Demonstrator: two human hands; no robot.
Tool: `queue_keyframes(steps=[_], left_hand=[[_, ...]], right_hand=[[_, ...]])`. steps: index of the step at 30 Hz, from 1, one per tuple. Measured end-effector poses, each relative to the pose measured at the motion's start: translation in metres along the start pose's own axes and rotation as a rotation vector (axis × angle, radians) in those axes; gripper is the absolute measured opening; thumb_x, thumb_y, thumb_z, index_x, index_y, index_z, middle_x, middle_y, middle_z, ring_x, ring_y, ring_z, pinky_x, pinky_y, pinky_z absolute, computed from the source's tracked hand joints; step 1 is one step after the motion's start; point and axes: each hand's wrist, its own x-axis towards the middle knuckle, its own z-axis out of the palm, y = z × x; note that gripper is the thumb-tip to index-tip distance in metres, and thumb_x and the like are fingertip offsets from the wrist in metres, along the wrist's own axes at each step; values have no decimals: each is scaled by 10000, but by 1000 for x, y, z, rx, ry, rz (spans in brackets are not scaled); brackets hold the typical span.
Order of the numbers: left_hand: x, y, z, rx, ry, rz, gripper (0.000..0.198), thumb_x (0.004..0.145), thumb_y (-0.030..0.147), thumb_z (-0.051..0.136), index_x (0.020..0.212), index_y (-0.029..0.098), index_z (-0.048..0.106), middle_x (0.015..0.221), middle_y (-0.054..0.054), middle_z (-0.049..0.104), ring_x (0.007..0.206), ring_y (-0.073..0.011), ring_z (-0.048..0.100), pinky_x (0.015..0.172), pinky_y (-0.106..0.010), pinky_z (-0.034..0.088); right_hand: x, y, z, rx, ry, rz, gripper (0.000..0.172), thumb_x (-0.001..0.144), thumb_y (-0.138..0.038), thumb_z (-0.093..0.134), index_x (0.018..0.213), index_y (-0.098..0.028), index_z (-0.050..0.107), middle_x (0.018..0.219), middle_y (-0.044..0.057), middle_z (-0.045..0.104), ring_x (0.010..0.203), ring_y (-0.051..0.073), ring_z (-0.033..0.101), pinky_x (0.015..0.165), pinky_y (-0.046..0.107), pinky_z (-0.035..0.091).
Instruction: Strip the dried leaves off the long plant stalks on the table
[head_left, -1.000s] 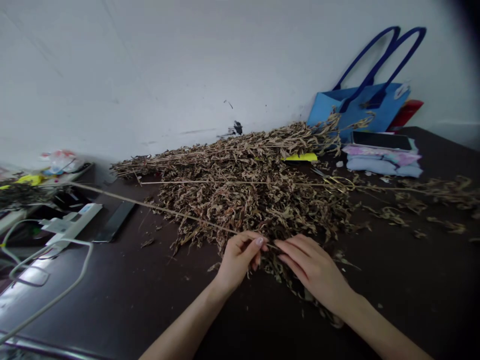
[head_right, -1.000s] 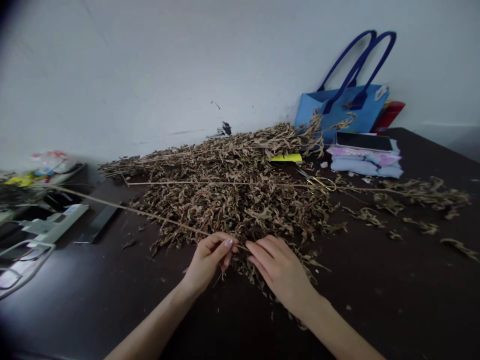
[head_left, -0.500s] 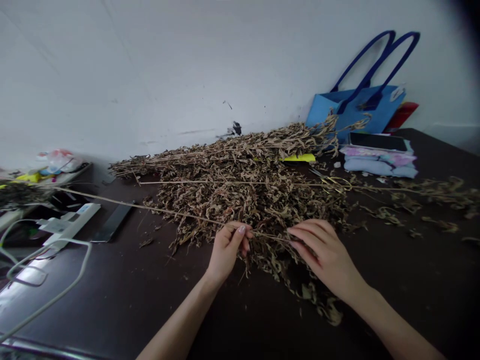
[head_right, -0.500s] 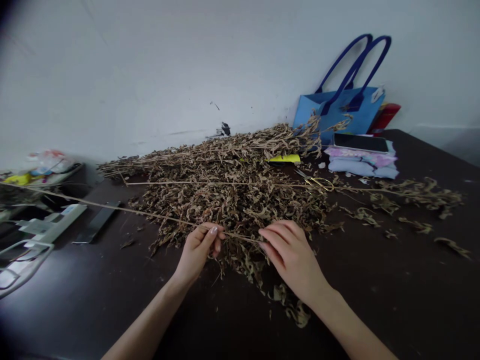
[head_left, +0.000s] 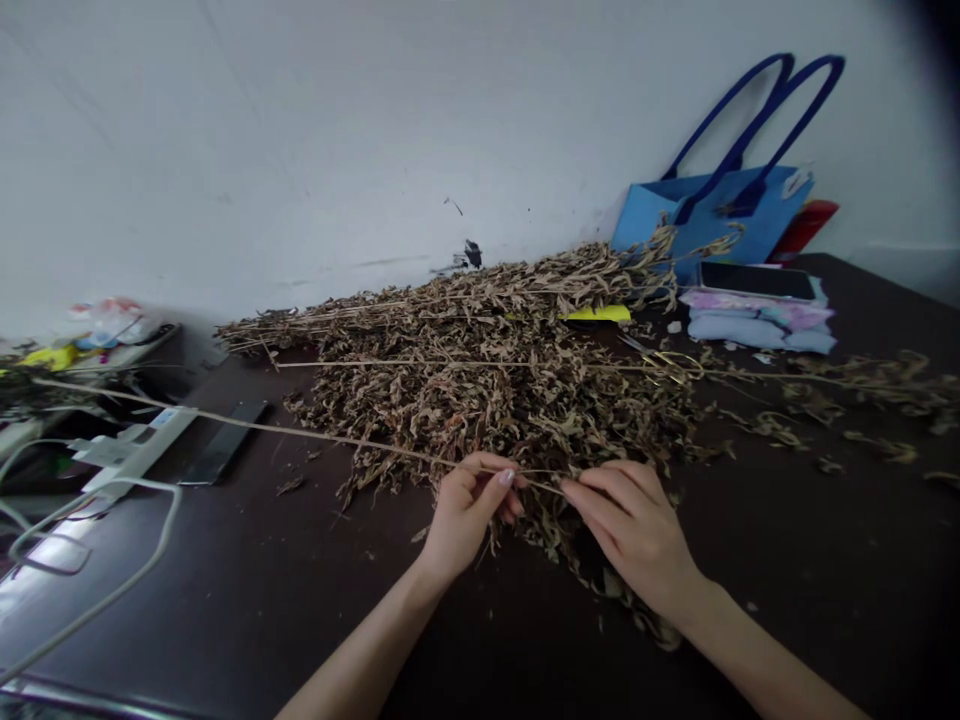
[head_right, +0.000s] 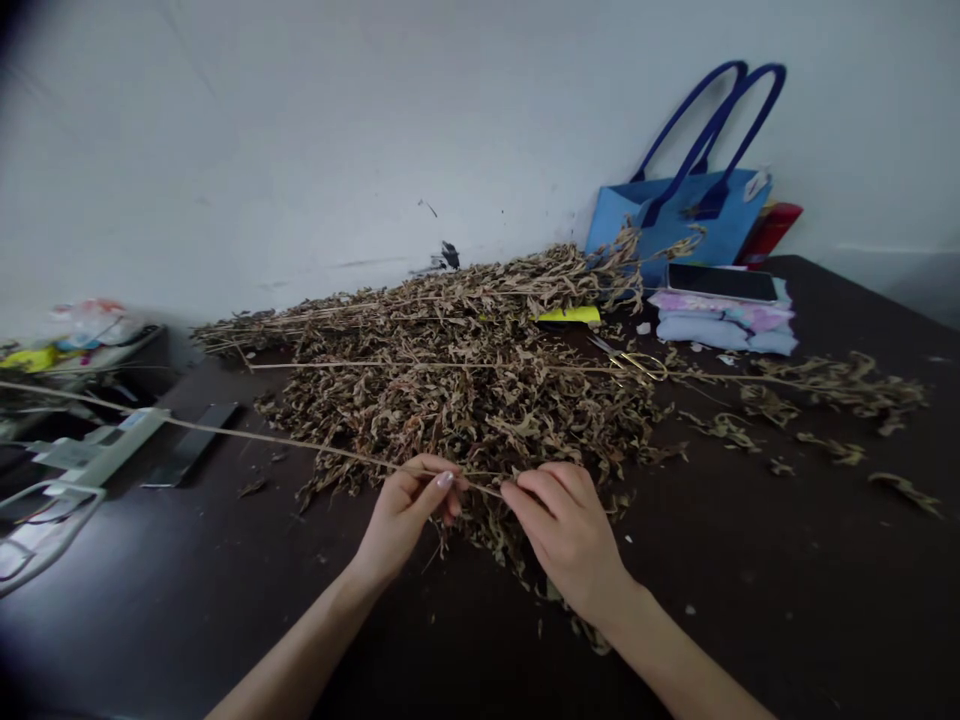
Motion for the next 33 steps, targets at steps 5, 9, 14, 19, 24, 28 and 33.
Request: queue_keyframes(steps=[5, 9, 14, 19, 24, 28, 33], left_hand=[[3, -1, -2, 6, 39, 28, 186, 830, 297, 587, 847, 112, 599, 827, -76, 655, 550, -85, 561, 513, -201, 478], [5, -1, -5, 9, 43, 36, 184, 821, 302, 596, 840, 119, 596, 853, -82, 660, 562, -92, 570, 519, -209, 487], [4, -2, -4, -19, 23, 12, 167, 826, 284, 587, 860, 121, 579, 835, -72, 659, 587, -96, 582, 536, -216, 490], [4, -6, -6, -63, 24, 11, 130, 842, 236, 564, 919, 131, 557, 824, -52, 639, 648, -101, 591, 567, -207, 483], [3, -6, -6, -56, 57, 30, 136, 834, 256, 573, 913, 145, 565, 817, -46, 642, 678, -114, 601, 587, -220, 491], [2, -6, -2, -20, 52, 53, 149, 839, 276, 570, 910, 146, 572, 845, -54, 647, 683, -120, 607, 599, -229, 501], [1, -6, 0, 35, 60, 68, 159, 850, 283, 556, 922, 141, 572, 870, -62, 648, 692, -126, 616, 619, -244, 513]], right_hand=[[2, 0, -5, 125, 34, 31, 296, 815, -139, 569, 1106, -196, 577, 958, 72, 600, 932, 207, 527, 823, 396, 454], [5, 9, -17, 163, 159, 122, 328, 816, -116, 530, 1121, -223, 582, 1012, 75, 593, 952, 218, 556, 847, 412, 452], [7, 17, -22, 143, 166, 182, 276, 816, -106, 528, 1052, -221, 613, 984, 67, 598, 931, 206, 562, 842, 393, 459], [8, 19, -17, 159, 42, 166, 216, 833, -121, 515, 1001, -204, 623, 945, 69, 607, 924, 199, 553, 809, 379, 469], [4, 12, -17, 211, 18, 151, 218, 844, -130, 505, 1014, -206, 618, 914, 58, 613, 852, 165, 576, 756, 326, 486], [1, 3, -11, 210, -59, 98, 203, 861, -138, 492, 1022, -195, 603, 888, 57, 608, 817, 149, 564, 747, 305, 483], [-1, 0, -1, 161, -239, 132, 145, 886, -176, 461, 949, -184, 591, 906, 72, 576, 853, 175, 539, 756, 332, 472]])
